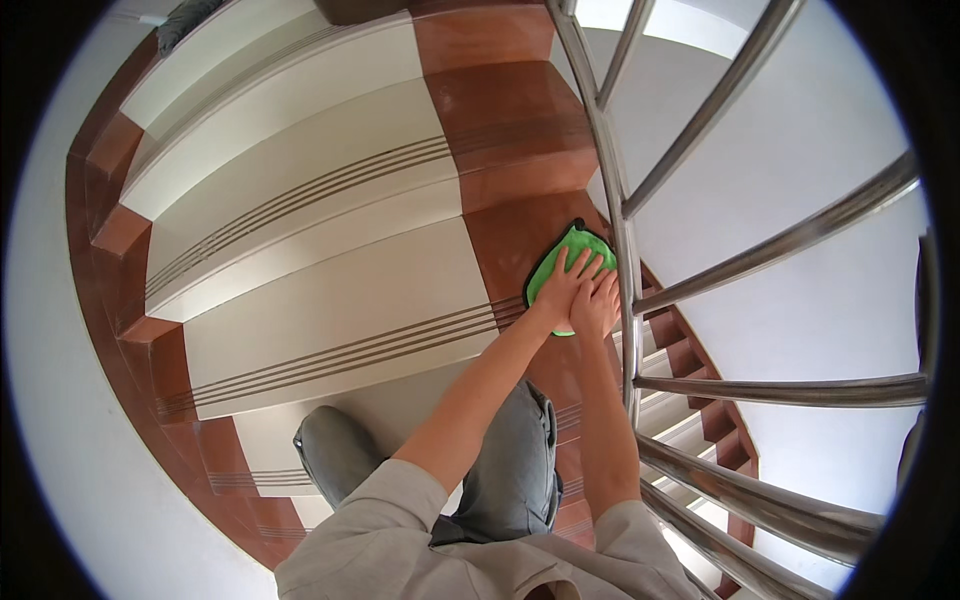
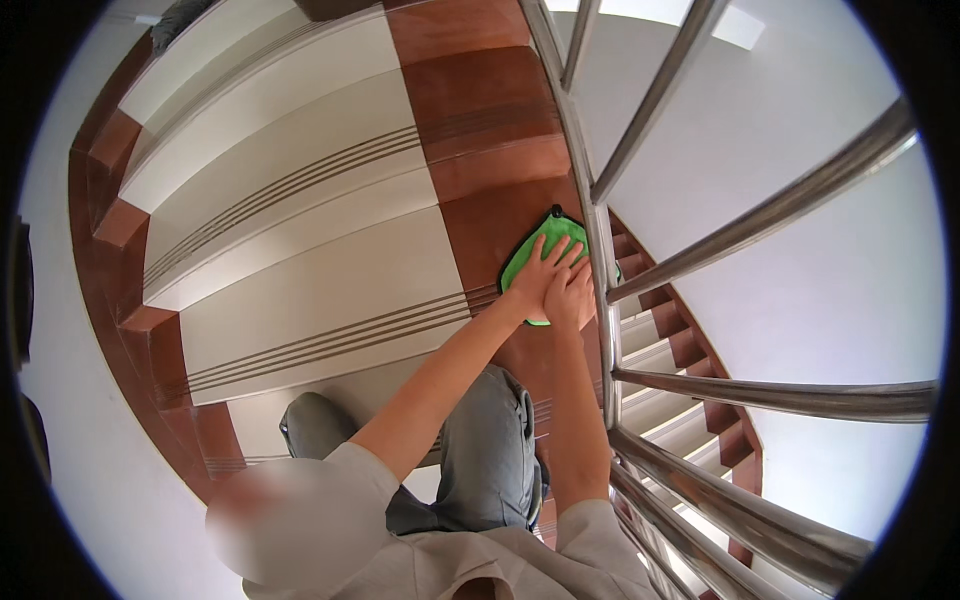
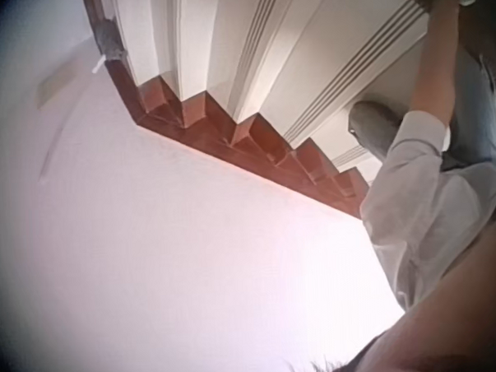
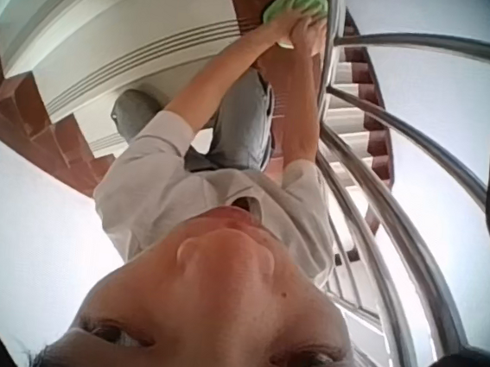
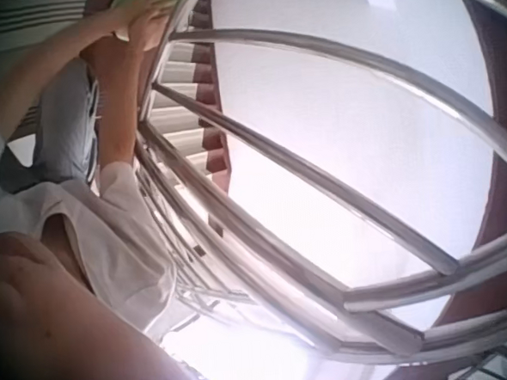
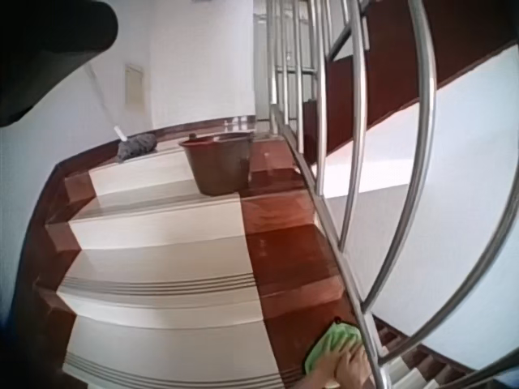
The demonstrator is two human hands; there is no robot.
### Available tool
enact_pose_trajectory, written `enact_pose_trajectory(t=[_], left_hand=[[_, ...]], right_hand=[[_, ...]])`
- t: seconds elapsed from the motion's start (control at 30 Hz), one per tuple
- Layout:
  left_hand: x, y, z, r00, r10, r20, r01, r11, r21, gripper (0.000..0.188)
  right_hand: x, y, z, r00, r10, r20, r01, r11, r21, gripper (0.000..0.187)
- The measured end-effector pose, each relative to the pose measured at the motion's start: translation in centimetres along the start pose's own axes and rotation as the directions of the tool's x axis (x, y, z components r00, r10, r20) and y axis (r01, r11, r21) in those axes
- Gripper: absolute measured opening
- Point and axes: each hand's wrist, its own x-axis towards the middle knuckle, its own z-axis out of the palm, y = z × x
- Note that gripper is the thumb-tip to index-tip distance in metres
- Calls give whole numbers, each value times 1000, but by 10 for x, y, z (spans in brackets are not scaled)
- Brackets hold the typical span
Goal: The person cleans a spiral staircase by wiping the metal handrails and the stair treads with a green cloth. They repeatedly dip the cloth into a bucket of water to wet it before continuing to wipe different sections of the stairs and railings.
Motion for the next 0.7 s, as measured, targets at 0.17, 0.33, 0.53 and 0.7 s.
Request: enact_pose_trajectory(t=[0.17,0.33,0.53,0.7], left_hand=[[-22,0,-2,1000,14,0,-14,1000,-18,96],[-55,-12,5,1000,-6,-31,5,1000,-18,95],[-99,-24,5,998,-24,-53,21,998,-55,93],[-139,-38,0,997,-63,-44,63,998,-13,93]], right_hand=[[-12,18,23,993,-88,-78,79,990,-113,73],[-34,9,40,994,-108,-30,104,987,-122,74],[-69,-6,56,989,-144,-11,142,982,-128,74],[-103,-27,71,983,-181,21,182,972,-151,76]])
